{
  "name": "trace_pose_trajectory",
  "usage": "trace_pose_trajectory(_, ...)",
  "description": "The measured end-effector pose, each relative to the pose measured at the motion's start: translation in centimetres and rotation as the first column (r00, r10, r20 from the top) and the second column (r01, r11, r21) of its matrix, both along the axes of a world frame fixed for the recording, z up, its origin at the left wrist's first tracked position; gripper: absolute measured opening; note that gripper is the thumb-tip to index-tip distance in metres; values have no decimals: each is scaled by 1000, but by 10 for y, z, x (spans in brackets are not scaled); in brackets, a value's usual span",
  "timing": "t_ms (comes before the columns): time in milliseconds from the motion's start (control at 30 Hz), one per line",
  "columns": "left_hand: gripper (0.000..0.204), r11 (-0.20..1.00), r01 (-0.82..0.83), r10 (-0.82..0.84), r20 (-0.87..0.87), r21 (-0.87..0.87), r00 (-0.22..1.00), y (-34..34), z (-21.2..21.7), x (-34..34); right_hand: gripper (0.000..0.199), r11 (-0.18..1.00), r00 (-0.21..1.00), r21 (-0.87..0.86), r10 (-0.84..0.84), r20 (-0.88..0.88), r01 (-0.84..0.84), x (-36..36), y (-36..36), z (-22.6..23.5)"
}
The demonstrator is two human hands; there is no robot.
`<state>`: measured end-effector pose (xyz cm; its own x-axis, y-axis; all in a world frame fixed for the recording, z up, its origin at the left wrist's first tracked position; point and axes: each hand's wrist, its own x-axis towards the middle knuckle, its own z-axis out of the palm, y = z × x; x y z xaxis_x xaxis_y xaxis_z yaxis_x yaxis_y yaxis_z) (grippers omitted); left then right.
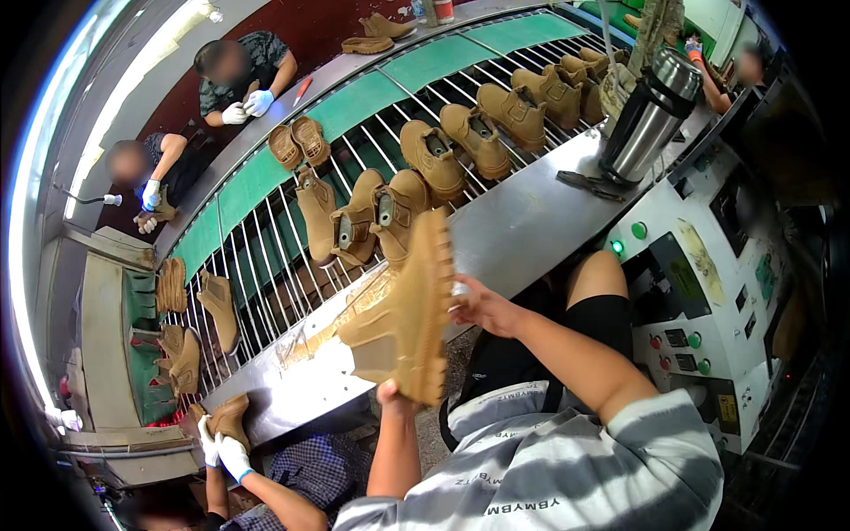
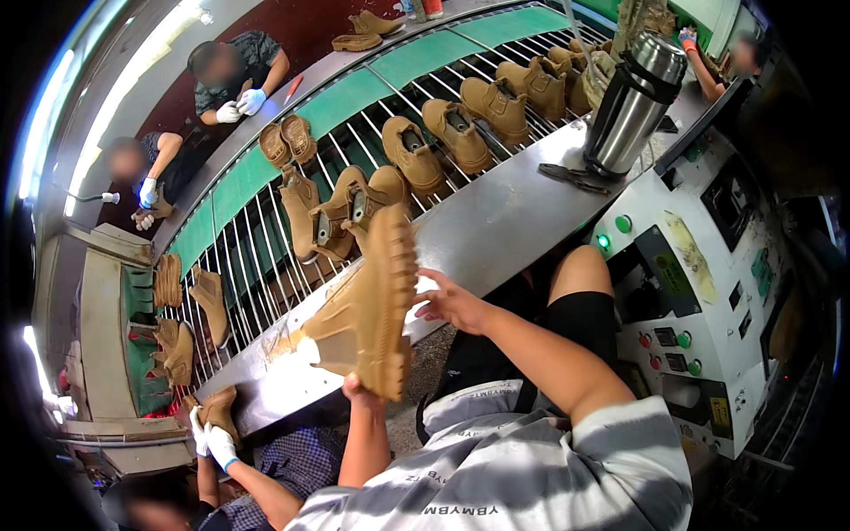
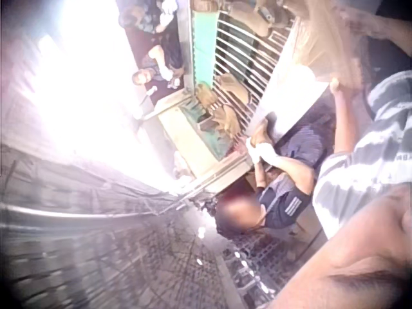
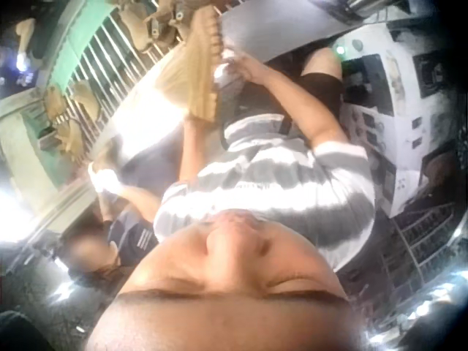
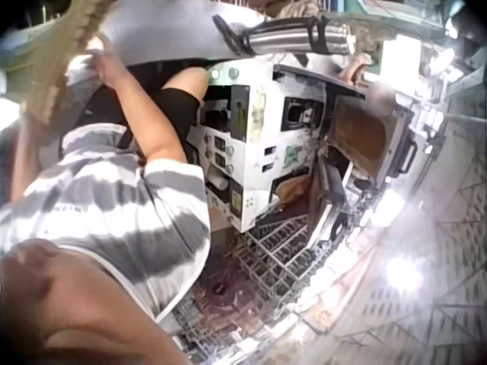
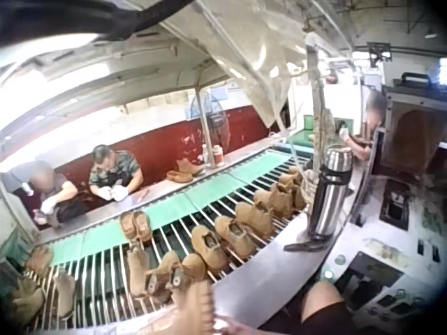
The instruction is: The person picks up a boot from a conveyor belt, places it onto a machine to press the sole, activates the machine using green buttons, and returns the boot to the conveyor.
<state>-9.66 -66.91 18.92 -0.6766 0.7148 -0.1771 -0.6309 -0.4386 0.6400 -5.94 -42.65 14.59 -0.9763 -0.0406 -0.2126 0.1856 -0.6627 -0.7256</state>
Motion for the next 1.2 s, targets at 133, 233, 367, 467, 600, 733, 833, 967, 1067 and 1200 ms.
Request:
trace_pose_trajectory(133, 85, 983, 171, -181, -205, -66, 962, 83, 18, 21, 68, 914, 906, -214, -384, -178, 345, 81, 14, 58)
trace_pose_trajectory(233, 79, 916, 389, -399, -345, -102, 849, 133, 22, 42, 67, 825, 832, -109, -548, 84, 555, 135, 51, 72)
trace_pose_trajectory(367, 80, 733, 646, -620, -598, -211, 508, 179, 84, 72, 65, 712, 661, -264, -702, -265, 650, 206, 87, 84)
trace_pose_trajectory(467, 39, 801, 593, -478, -687, -85, 547, 195, 89, 75, 63, 659, 604, -317, -752, -262, 683, 249, 101, 87)
trace_pose_trajectory(600, 10, 913, 372, -324, -850, -167, 415, 205, 120, 101, 62, 663, 635, -335, -744, -206, 669, 288, 115, 86)
trace_pose_trajectory(733, 17, 967, 77, -233, -964, -244, -132, 223, 129, 124, 63, 651, 639, -82, -757, -136, 754, 307, 129, 64)
trace_pose_trajectory(833, 20, 949, -78, -315, -913, -305, -260, 220, 114, 133, 65, 662, 680, 163, -727, -97, 731, 310, 136, 76)
trace_pose_trajectory(967, 35, 903, -12, -428, -900, -429, -78, 210, 109, 139, 62, 656, 694, 245, -709, -125, 714, 311, 141, 79)
trace_pose_trajectory(1067, 37, 881, 122, -472, -867, -457, 161, 206, 81, 128, 69, 515, 671, 446, -657, -343, 732, 309, 149, 67)
trace_pose_trajectory(1200, 44, 853, 255, -515, -815, -456, 264, 201, 69, 134, 97, 472, 660, 470, -623, -420, 745, 309, 156, 64)
